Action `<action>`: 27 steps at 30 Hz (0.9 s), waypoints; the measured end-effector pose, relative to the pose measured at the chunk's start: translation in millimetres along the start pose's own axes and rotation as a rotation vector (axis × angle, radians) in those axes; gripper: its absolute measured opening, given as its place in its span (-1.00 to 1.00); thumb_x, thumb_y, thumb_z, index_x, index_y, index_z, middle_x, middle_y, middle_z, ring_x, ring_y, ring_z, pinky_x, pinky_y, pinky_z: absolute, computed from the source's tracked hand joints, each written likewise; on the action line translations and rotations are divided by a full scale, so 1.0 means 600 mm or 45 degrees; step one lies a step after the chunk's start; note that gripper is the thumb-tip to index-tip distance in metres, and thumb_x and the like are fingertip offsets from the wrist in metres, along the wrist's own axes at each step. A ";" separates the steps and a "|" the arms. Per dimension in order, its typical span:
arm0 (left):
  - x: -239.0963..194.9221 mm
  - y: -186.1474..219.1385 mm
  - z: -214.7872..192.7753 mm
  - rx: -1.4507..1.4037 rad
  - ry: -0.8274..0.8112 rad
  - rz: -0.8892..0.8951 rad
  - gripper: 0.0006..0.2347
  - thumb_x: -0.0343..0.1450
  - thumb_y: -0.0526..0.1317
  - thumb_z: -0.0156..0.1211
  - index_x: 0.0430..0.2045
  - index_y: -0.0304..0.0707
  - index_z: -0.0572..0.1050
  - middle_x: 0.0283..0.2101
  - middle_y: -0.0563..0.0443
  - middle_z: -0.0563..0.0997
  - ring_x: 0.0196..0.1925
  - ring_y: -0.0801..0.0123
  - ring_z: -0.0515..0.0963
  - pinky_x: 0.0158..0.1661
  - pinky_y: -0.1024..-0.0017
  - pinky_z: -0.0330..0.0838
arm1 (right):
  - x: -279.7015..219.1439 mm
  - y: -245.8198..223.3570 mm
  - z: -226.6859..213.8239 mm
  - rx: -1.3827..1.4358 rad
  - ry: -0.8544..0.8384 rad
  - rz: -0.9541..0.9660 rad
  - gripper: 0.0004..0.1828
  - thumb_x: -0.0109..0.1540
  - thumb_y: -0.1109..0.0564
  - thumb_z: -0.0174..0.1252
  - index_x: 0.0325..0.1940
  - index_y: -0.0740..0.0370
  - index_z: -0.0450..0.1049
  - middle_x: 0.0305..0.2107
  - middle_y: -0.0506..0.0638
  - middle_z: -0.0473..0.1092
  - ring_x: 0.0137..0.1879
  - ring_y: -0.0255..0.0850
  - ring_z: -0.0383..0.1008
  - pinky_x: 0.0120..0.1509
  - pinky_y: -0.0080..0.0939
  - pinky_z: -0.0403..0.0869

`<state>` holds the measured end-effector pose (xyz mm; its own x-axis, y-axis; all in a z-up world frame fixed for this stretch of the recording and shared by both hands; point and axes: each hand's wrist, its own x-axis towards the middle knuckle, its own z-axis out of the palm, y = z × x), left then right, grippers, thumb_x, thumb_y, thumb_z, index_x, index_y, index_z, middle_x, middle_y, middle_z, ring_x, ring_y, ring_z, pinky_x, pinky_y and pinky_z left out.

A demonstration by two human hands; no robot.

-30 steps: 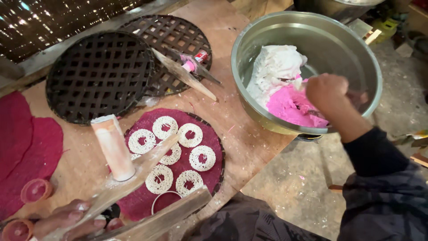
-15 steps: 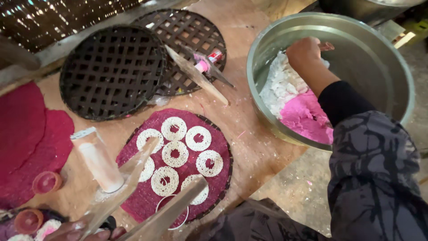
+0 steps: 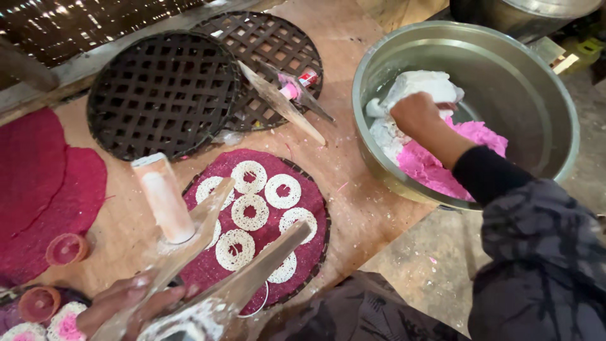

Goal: The person applies a white paste onto round mats using a wooden tool and adds pink and white paste from a bowl by hand.

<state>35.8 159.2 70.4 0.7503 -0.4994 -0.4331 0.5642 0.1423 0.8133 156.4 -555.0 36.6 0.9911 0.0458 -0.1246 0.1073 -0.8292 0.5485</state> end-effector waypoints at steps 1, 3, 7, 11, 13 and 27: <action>-0.001 -0.006 0.020 0.208 0.005 0.294 -0.53 0.46 -0.17 0.12 0.18 -0.55 0.24 0.09 -0.60 0.52 0.11 -0.26 0.69 0.13 0.02 0.44 | -0.012 -0.003 0.000 0.085 -0.060 0.048 -0.81 0.21 0.12 0.14 -0.30 0.11 0.68 -0.32 0.08 0.62 -0.18 -0.03 0.66 -0.21 0.01 0.55; -0.005 -0.014 0.048 0.338 0.066 0.468 -0.56 0.45 -0.17 0.15 0.13 -0.53 0.27 0.06 -0.55 0.52 0.08 -0.23 0.68 0.11 0.04 0.44 | -0.036 -0.001 0.010 0.258 -0.181 0.143 -0.81 0.17 0.11 0.14 -0.28 0.11 0.66 -0.31 0.12 0.60 -0.16 0.03 0.66 -0.16 0.05 0.56; -0.013 -0.027 0.090 0.401 0.172 0.632 -0.60 0.42 -0.16 0.21 0.02 -0.49 0.32 -0.02 -0.46 0.53 0.02 -0.16 0.66 0.05 0.06 0.44 | -0.072 0.052 0.040 0.786 -0.348 0.170 -0.71 0.23 0.00 0.09 -0.25 0.22 0.63 -0.24 0.22 0.54 -0.12 0.16 0.55 0.02 0.12 0.47; -0.004 -0.025 0.141 0.428 0.295 0.801 -0.64 0.40 -0.15 0.27 -0.08 -0.45 0.37 -0.09 -0.36 0.53 -0.04 -0.10 0.63 0.00 0.09 0.44 | -0.127 0.119 0.031 1.188 -0.406 0.072 -0.57 0.35 -0.04 -0.04 -0.30 0.33 0.59 -0.43 0.18 0.51 -0.31 -0.02 0.43 -0.09 0.06 0.45; 0.021 -0.019 0.175 0.423 0.370 0.917 -0.66 0.39 -0.15 0.30 -0.13 -0.43 0.39 -0.12 -0.31 0.54 -0.07 -0.07 0.62 -0.03 0.10 0.44 | -0.177 0.139 -0.007 1.452 -0.393 0.265 -0.64 0.35 0.00 0.01 -0.13 0.32 0.60 -0.50 0.15 0.45 -0.36 -0.11 0.36 -0.20 0.01 0.43; 0.144 0.082 0.337 1.503 1.218 1.764 -0.80 0.27 -0.17 0.50 -0.44 -0.22 0.58 -0.21 -0.03 0.48 -0.07 0.12 0.49 -0.06 0.12 0.32 | -0.288 -0.009 -0.392 1.198 -0.392 -0.157 -0.46 0.23 -0.13 0.20 0.32 -0.22 0.49 -0.40 -0.15 0.61 -0.52 -0.26 0.48 -0.42 -0.20 0.49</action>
<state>58.7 -49.5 151.3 0.5159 -0.0008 0.8566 -0.5707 -0.7460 0.3431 3.2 -427.3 249.5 0.8995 0.1251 -0.4187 -0.0298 -0.9383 -0.3444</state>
